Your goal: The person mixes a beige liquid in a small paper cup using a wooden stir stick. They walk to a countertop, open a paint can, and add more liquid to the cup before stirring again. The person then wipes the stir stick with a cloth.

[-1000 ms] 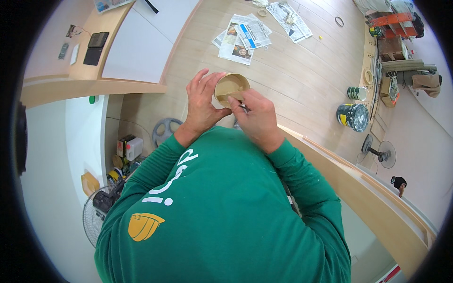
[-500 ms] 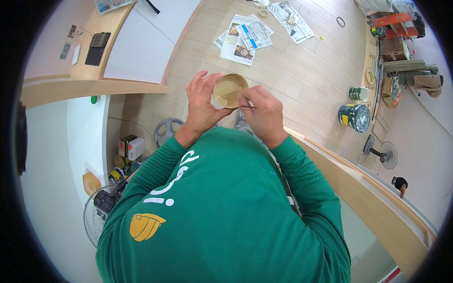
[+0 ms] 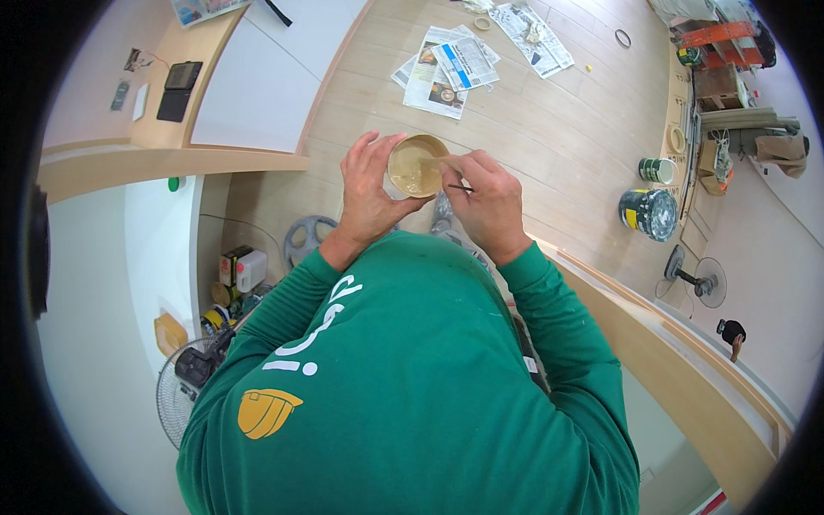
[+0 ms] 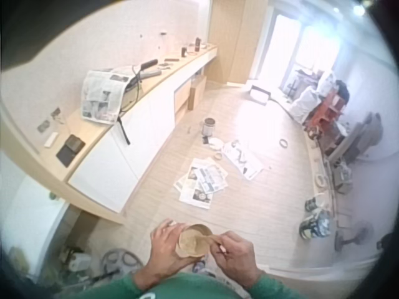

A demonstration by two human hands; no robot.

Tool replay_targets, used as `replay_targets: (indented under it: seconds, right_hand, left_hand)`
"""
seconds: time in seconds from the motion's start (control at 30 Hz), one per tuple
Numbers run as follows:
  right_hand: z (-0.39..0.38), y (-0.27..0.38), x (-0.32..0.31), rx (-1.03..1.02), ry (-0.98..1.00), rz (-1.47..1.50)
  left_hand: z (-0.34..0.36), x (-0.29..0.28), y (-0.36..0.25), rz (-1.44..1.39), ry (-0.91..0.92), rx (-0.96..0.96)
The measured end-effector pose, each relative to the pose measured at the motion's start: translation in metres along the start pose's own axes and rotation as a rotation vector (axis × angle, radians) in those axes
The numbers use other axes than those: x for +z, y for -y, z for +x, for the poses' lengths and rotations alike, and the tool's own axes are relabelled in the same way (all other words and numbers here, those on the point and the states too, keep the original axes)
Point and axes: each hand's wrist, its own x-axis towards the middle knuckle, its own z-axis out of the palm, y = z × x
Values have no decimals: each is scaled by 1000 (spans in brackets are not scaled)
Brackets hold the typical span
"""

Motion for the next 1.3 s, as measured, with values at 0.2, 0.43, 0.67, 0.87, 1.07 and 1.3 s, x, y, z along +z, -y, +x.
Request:
replay_targets:
  seconds: [0.2,0.43,0.67,0.87,1.07,1.3]
  right_hand:
    - [1,9,7,-234,38,-100]
    - [0,13,-3,-314,75,-177]
    - [1,8,0,-262,21,-240]
    - [3,13,-1,15,-4,-1]
    - [-3,8,-1,-152,50,-133]
    - [-4,15,-2,-32,75,2]
  left_hand:
    - [3,1,4,-30,3,2]
    - [6,-3,3,-17,0,17]
    - [11,-6,1,76,-7,58]
    - [11,-6,0,64,-29,53]
    - [11,-6,-1,86,-9,46]
    - [8,-4,2,65,-28,51]
